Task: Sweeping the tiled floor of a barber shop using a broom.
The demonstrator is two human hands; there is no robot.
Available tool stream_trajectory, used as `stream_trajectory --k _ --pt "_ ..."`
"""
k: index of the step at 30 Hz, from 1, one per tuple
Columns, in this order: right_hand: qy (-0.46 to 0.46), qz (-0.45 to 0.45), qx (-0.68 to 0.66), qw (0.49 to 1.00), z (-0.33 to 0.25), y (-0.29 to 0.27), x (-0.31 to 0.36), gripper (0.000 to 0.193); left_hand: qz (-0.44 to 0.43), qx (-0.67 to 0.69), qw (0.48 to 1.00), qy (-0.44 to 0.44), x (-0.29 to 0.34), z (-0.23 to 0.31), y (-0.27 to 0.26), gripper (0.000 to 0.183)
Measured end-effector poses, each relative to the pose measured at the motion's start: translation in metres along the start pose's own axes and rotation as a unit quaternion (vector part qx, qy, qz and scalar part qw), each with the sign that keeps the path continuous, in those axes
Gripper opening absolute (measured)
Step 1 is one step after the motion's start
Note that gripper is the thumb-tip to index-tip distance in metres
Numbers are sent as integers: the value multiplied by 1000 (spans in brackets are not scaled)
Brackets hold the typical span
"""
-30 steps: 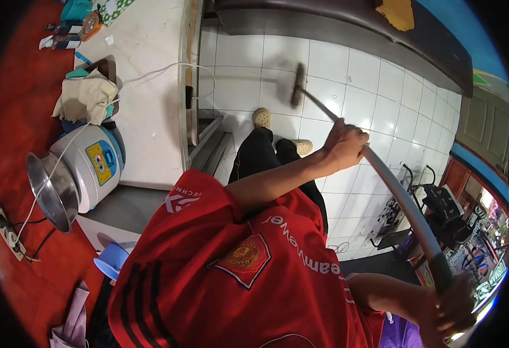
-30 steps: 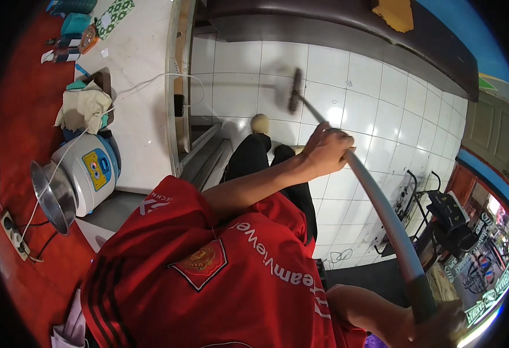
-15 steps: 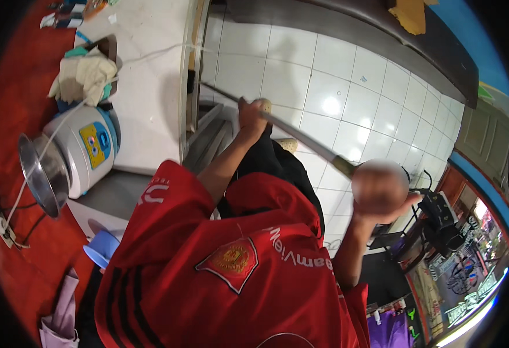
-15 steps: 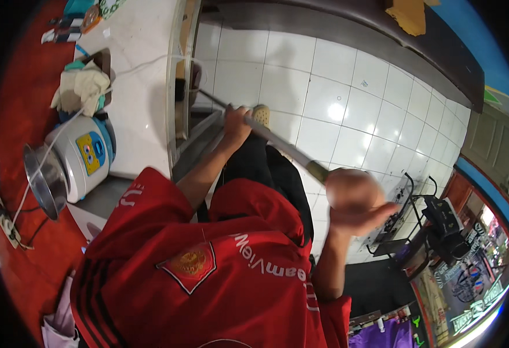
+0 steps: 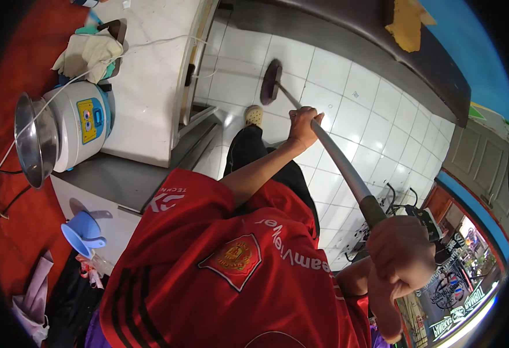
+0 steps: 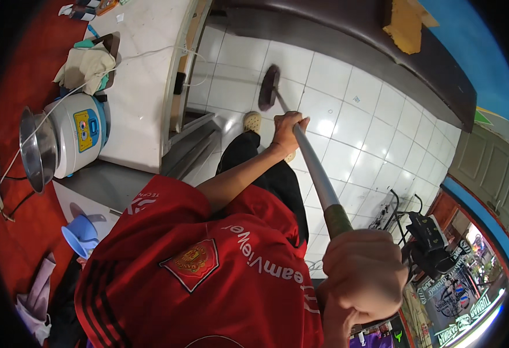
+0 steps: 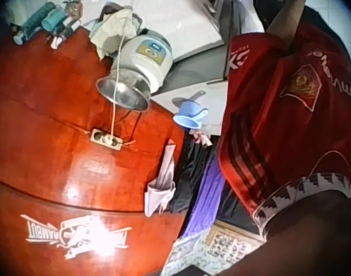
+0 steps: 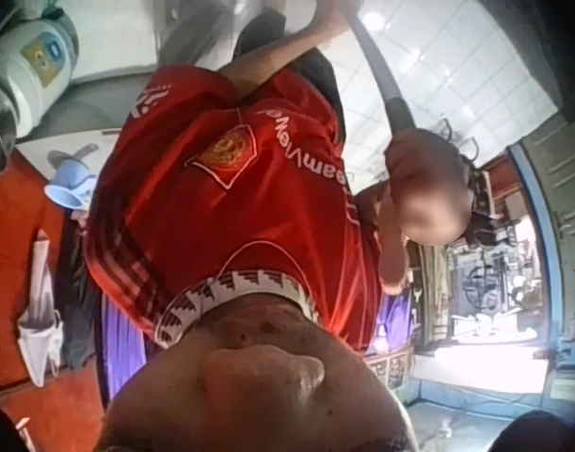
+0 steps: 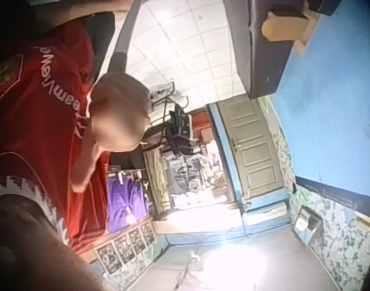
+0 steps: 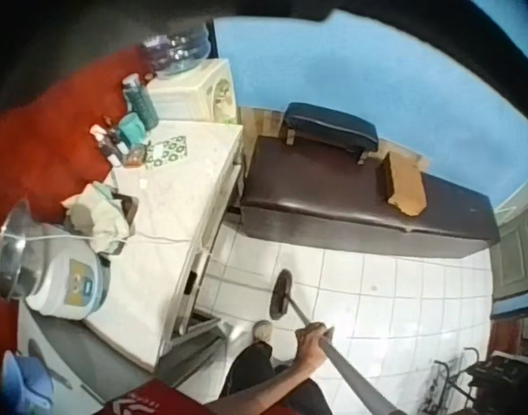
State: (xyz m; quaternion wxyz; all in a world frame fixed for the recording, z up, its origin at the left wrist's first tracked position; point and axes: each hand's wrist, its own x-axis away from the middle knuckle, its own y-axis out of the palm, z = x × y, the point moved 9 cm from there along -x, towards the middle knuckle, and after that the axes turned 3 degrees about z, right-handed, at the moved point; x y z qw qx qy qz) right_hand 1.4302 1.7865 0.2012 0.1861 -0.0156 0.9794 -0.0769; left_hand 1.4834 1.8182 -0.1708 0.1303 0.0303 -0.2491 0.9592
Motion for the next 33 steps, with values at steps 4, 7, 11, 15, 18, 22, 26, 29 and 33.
stream_trajectory --k 4,7,11,15,18,22,26,29,33 --pt "-66 190 -70 977 -57 -78 30 53 57 51 984 163 24 65 -36 26" --pt "0 281 -150 948 -61 -129 54 52 5 20 985 174 47 68 -34 23" --pt "104 264 -175 943 52 -121 96 43 59 -185 981 -6 48 -26 -35 23" --pt "115 241 -61 962 127 -95 166 41 -204 -252 933 -154 62 -118 32 36" --pt "168 368 -146 903 109 -159 212 56 -172 -278 945 20 78 -75 89 25" --pt "97 369 -13 924 14 -209 219 64 -203 -100 969 96 101 34 179 9" --pt "57 402 55 912 -39 -232 232 65 -306 -63 945 101 120 111 243 27" --pt "-3 393 17 919 -69 -255 242 62 -344 -51 916 201 141 156 247 33" --pt "-104 406 -162 893 -97 -286 252 51 -363 -114 899 216 151 179 220 16"
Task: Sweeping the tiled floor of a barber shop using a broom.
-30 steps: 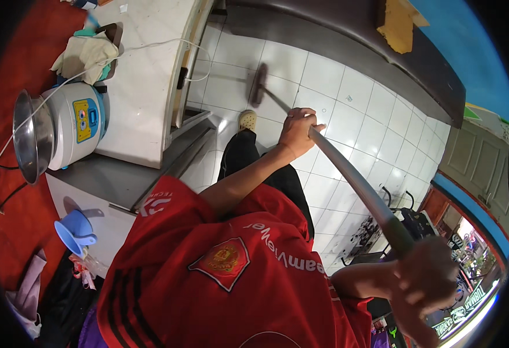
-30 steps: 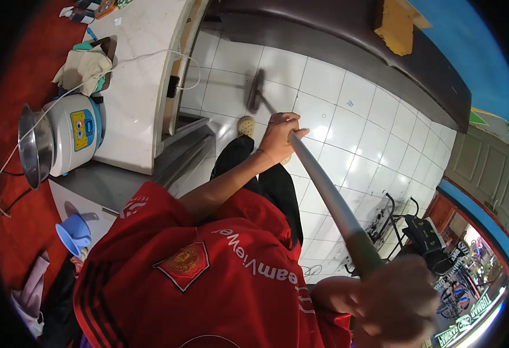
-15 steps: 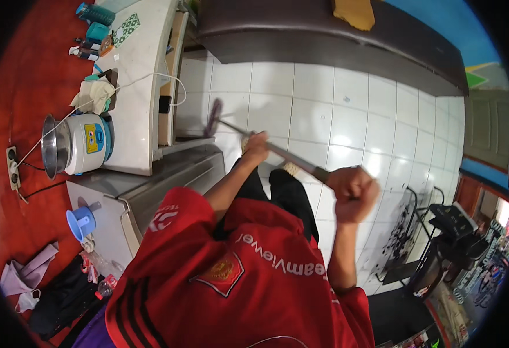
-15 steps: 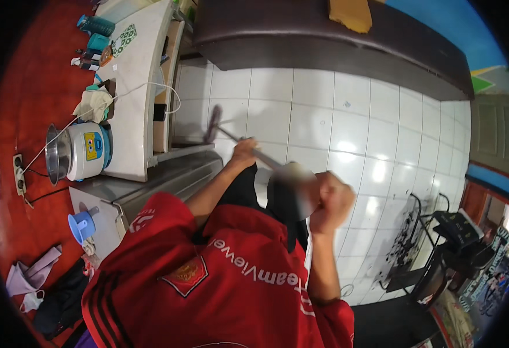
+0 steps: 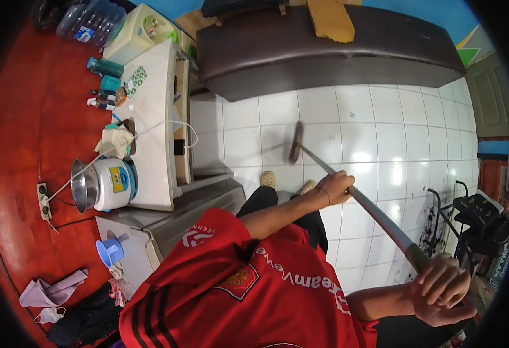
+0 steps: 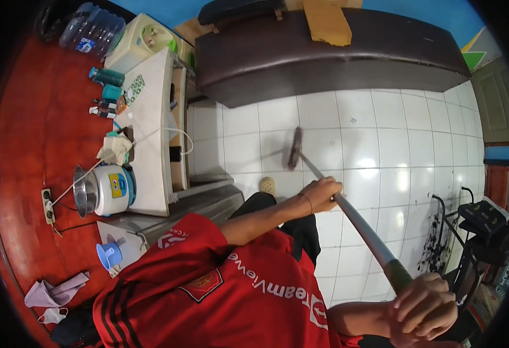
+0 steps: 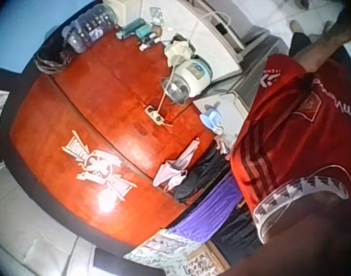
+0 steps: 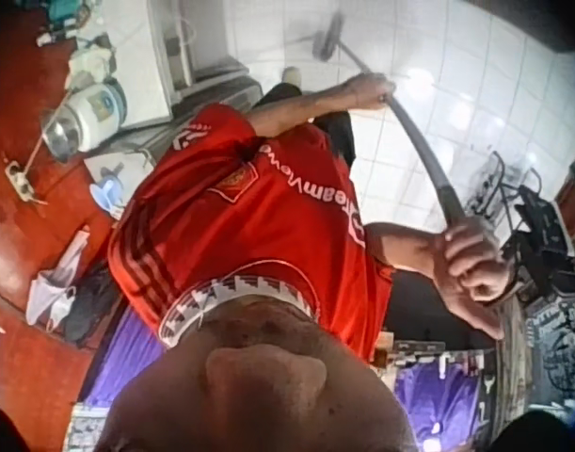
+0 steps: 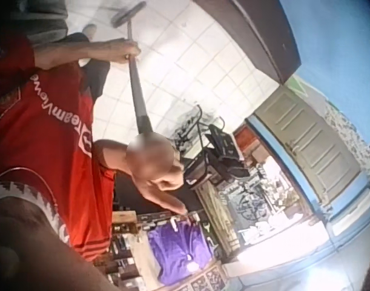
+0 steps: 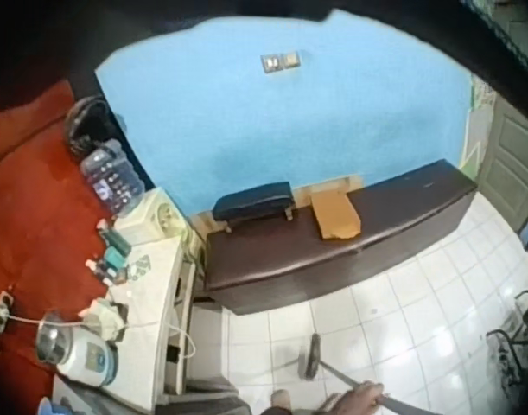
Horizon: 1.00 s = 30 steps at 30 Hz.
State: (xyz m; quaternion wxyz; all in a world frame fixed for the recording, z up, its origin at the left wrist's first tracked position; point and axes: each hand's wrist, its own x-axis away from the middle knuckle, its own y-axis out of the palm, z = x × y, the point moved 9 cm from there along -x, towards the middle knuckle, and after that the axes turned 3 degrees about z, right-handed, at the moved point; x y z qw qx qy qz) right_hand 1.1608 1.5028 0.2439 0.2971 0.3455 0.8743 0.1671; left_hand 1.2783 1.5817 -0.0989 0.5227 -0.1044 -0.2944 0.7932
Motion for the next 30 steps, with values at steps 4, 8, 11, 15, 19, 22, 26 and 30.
stream_trajectory --k 4,8,11,15,19,22,26,30 --pt "43 38 -72 996 40 -3 -15 57 32 8 998 -47 22 -45 -60 17" --pt "107 56 -115 986 144 31 -6 62 110 -25 984 -135 59 -160 -131 16" --pt "146 53 -89 984 236 88 12 61 207 -63 962 -164 93 -253 -197 20" --pt "260 -64 38 963 350 190 38 52 236 -88 942 -220 137 -378 -269 27" --pt "334 -235 269 872 408 266 50 41 222 -140 937 -232 152 -444 -307 28" --pt "289 -303 259 871 419 303 40 32 250 -92 942 -207 154 -460 -313 28" --pt "342 -190 270 880 438 277 32 32 359 -18 909 -211 157 -473 -316 32" --pt "404 -42 302 863 418 213 23 56 164 -51 937 -303 109 -456 -259 48"
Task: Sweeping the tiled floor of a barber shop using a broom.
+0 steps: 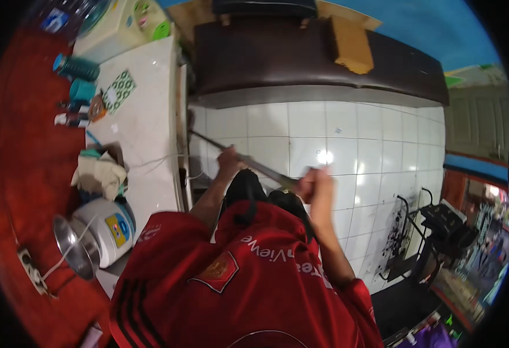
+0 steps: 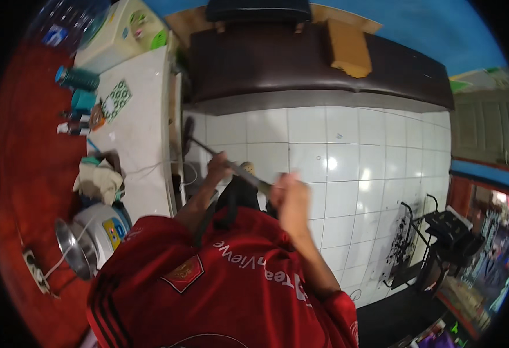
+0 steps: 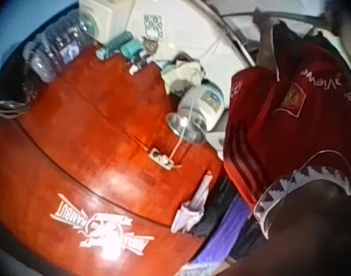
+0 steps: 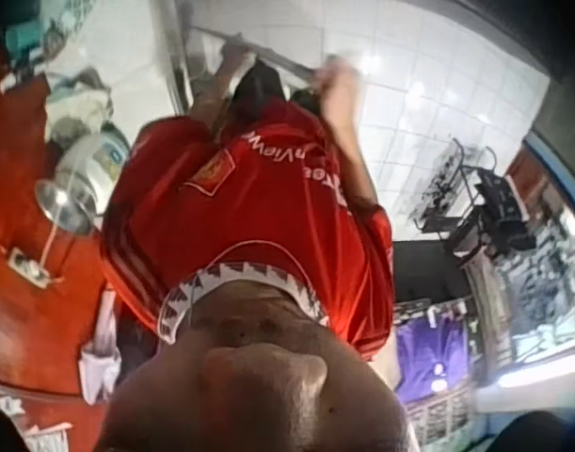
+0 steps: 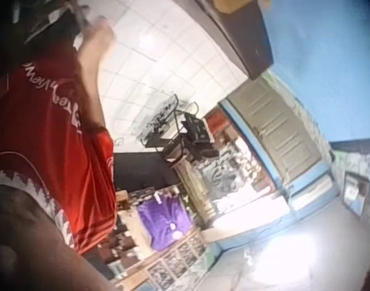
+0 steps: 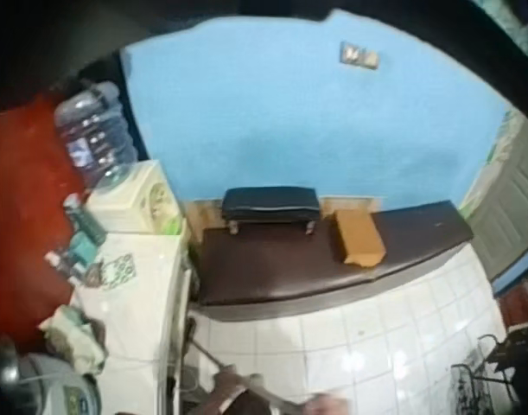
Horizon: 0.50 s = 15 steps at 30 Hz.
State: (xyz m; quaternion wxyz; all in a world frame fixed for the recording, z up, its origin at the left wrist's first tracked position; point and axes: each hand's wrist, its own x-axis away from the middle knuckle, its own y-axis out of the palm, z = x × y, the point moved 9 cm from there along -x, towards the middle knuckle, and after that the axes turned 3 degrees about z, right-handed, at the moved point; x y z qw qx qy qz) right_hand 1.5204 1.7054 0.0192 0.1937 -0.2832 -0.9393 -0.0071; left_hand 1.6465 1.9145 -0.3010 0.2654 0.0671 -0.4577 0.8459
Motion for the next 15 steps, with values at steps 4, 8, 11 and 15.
stream_trajectory --k 4,8,11,15 --pt "-13 257 -126 958 -34 -117 29 62 -108 -65 990 -59 12 130 55 66" --pt "-277 246 -80 925 -116 -179 103 69 -218 -9 967 135 64 273 82 61" --pt "-307 261 -73 912 -119 -213 143 60 -212 90 944 236 94 325 84 39" --pt "-297 447 -17 844 -111 -284 201 43 -210 114 923 302 124 344 84 26"
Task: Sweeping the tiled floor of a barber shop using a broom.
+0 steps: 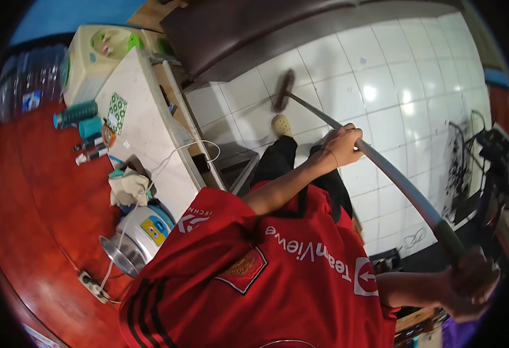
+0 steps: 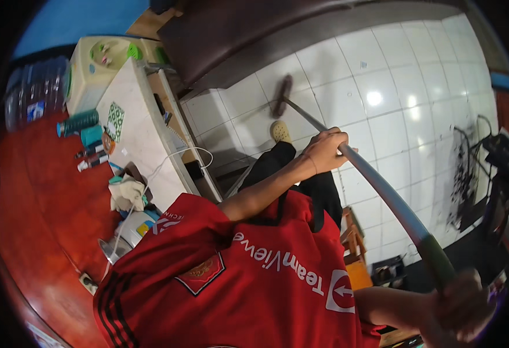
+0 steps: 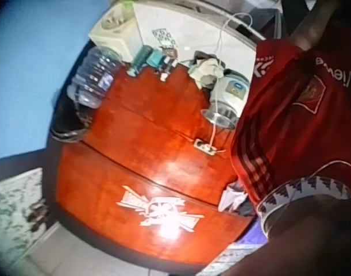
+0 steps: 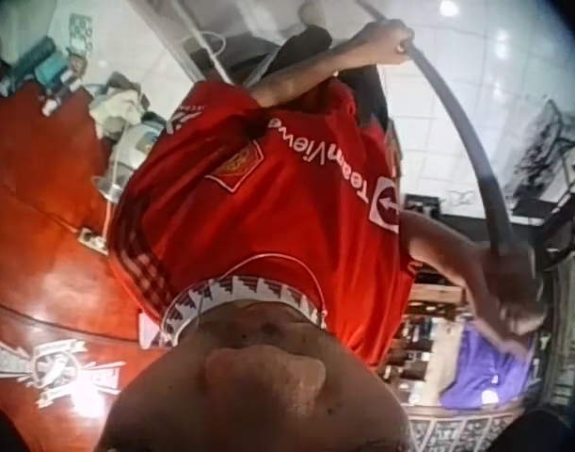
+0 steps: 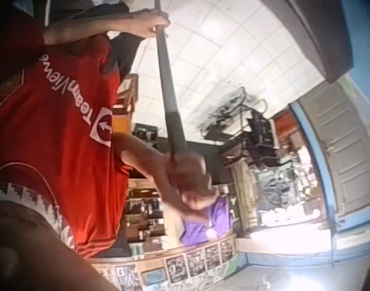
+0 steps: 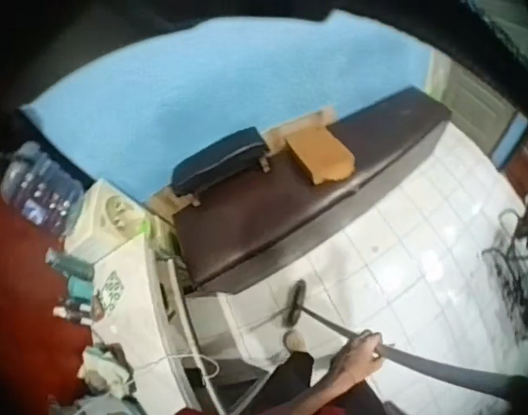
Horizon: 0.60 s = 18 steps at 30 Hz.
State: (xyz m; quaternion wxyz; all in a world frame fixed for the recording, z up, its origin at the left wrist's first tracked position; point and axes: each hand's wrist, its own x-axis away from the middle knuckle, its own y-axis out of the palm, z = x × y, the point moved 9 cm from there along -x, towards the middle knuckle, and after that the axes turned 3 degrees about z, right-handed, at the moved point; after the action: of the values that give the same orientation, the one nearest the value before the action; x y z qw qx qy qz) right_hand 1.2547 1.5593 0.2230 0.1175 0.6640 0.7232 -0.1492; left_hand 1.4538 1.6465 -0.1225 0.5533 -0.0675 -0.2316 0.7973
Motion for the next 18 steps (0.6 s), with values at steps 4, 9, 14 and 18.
stream_trajectory --k 4,9,14,18 --pt "87 93 18 992 50 -51 2 40 36 72 995 -58 36 -41 -14 29" --pt "380 -115 -280 874 221 84 99 40 187 -125 954 -200 97 -196 -95 33" --pt "286 -333 -184 880 270 228 236 40 246 -256 908 -222 143 -329 -177 21" --pt "420 -133 -236 866 308 217 231 44 164 -223 917 -287 126 -386 -168 18"
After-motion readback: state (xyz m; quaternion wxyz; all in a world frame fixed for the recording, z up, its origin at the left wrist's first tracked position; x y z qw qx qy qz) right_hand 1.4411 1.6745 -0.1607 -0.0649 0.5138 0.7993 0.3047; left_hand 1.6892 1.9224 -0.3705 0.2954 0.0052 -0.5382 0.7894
